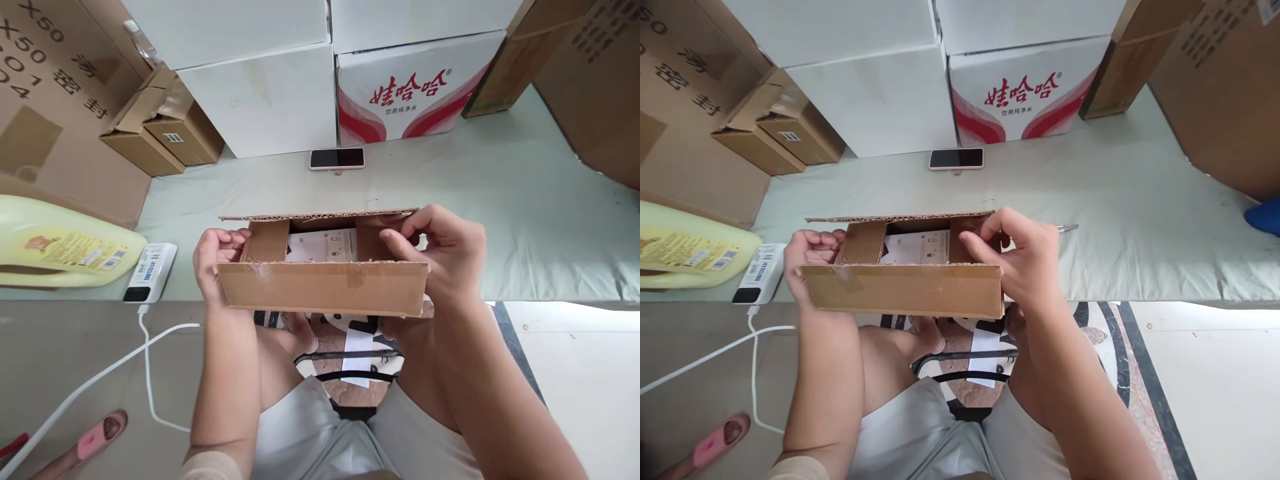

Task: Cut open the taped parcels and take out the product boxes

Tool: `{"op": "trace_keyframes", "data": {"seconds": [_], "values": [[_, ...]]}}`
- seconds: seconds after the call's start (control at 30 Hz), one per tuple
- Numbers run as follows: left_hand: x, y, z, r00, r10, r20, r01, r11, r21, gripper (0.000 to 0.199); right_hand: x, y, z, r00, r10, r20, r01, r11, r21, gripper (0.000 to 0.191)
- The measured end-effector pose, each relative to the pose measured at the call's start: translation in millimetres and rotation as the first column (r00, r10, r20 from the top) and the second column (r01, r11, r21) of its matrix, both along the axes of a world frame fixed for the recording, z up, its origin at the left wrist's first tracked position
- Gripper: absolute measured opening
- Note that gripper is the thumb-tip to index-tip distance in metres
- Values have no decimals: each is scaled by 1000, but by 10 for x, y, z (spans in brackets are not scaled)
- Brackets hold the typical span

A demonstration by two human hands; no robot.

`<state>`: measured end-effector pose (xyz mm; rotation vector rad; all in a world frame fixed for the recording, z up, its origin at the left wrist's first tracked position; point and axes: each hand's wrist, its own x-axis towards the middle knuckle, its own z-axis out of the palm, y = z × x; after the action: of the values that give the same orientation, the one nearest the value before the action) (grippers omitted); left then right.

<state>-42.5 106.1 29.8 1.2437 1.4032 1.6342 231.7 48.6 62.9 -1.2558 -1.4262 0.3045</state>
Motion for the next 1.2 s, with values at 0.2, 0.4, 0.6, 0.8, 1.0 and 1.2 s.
{"op": "trace_keyframes", "data": {"seconds": [0.2,0.4,0.6,0.8,1.0,1.2], "values": [[6,41,159,969,-189,-159,219,956,196,46,53,13,68,914,369,169,-379,925,33,42],[-105,-46,444,598,-447,-665,587,809,-17,58,14,12,55,782,462,419,-437,885,-160,34],[-90,-82,411,579,-483,-657,580,810,-86,61,-48,-6,46,767,426,480,-388,904,-181,34],[75,-125,364,974,-227,4,215,929,303,63,-43,11,26,795,421,437,-408,904,-127,39],[-36,-38,516,1000,2,1,-3,955,297,54,-73,8,25,880,384,279,-392,920,-30,35],[104,-142,1243,764,-46,-643,227,953,201,11,-29,50,15,928,336,160,-348,936,59,36]]}}
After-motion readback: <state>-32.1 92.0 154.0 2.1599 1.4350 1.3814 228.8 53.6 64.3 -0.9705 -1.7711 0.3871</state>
